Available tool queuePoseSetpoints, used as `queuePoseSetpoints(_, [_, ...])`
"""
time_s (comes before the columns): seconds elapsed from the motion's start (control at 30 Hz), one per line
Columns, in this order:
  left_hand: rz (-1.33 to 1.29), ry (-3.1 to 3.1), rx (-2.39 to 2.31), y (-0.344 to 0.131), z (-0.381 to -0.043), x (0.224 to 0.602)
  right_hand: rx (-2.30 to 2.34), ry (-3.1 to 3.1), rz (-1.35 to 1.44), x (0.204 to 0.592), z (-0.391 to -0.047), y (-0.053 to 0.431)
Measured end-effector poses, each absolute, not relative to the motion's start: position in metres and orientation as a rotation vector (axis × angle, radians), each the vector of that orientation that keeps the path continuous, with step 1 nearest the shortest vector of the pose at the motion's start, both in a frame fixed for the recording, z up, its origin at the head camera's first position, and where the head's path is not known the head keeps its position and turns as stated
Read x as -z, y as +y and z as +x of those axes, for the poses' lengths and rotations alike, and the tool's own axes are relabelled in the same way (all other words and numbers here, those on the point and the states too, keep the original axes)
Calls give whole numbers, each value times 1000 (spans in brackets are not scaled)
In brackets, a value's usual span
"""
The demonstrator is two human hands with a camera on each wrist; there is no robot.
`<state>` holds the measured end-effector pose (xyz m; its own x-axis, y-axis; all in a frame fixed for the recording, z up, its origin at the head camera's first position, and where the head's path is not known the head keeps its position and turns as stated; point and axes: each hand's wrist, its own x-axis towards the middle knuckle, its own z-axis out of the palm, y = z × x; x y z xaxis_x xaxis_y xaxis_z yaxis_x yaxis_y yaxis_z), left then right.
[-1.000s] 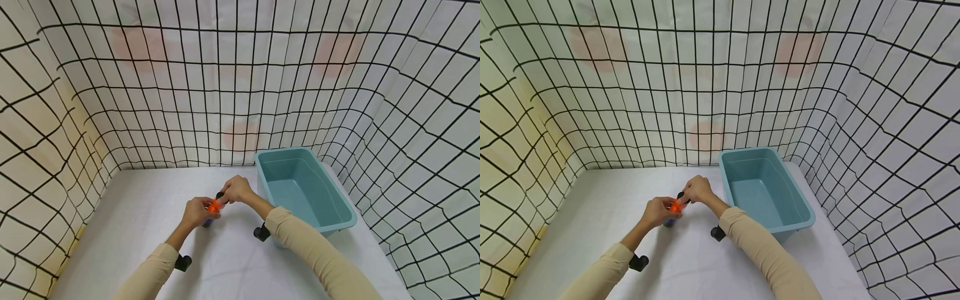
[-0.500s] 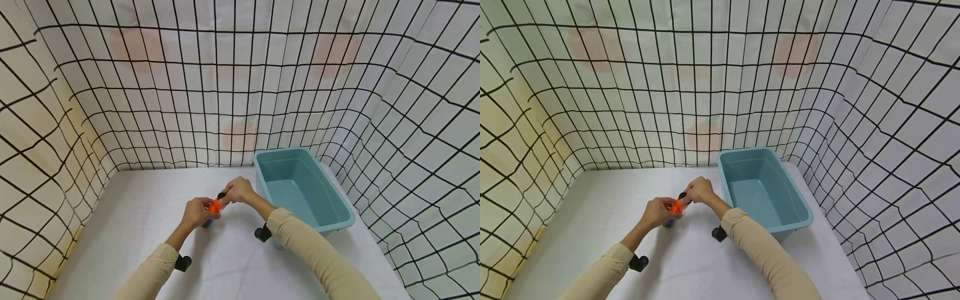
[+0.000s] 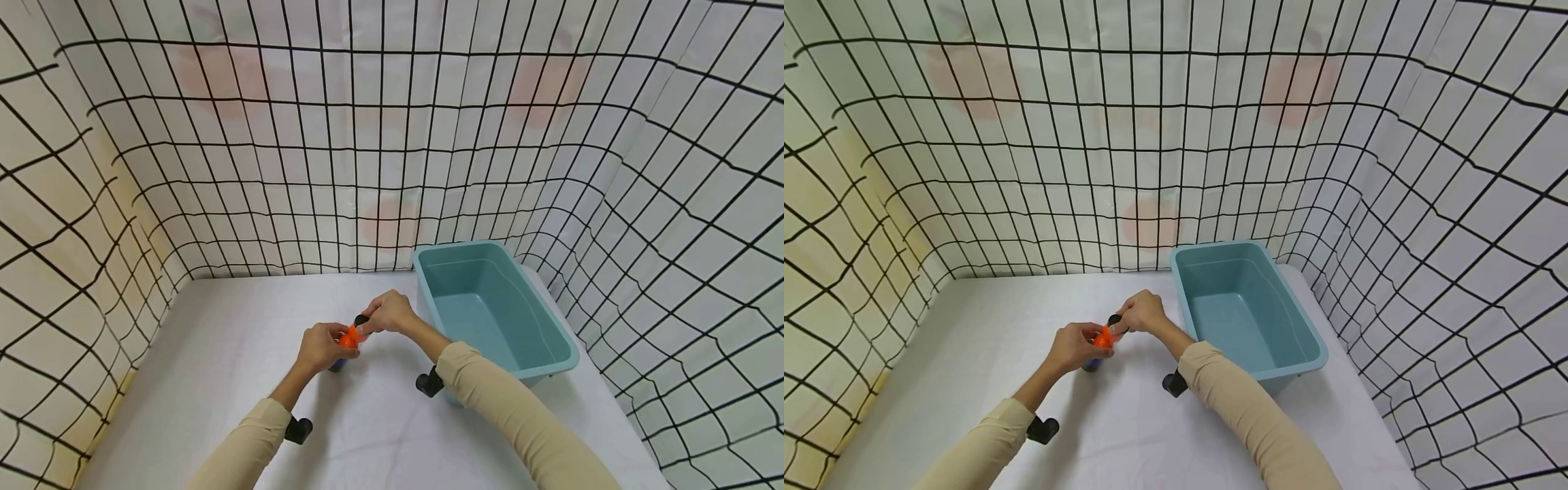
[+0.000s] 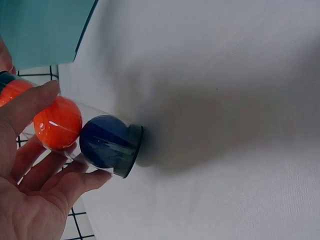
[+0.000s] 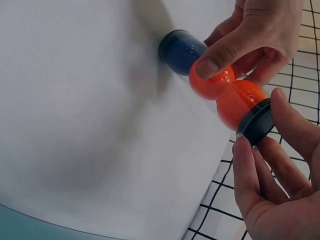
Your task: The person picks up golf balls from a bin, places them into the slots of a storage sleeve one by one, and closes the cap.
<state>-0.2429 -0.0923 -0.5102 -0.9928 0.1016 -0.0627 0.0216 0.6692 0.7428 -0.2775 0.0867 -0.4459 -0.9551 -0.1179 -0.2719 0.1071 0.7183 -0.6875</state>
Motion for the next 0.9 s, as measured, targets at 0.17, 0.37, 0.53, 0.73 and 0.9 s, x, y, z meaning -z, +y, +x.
queuePoseSetpoints(0.17, [93, 2770, -1244, -94, -242, 509, 1060, 2637, -22, 445, -276, 84])
queuePoseSetpoints(0.37, [77, 2761, -1261, -94, -243, 509, 1040, 2665, -29, 444, -276, 81])
queuePoseSetpoints(0.53, [84, 2762, -1269, -95, -243, 508, 1057, 2659, -45, 445, -278, 81])
queuePoseSetpoints(0.73, [73, 2762, -1269, -97, -241, 510, 1096, 2620, -77, 446, -279, 81])
queuePoseSetpoints(0.9, [93, 2770, -1264, -97, -241, 512, 1073, 2589, -121, 444, -281, 83])
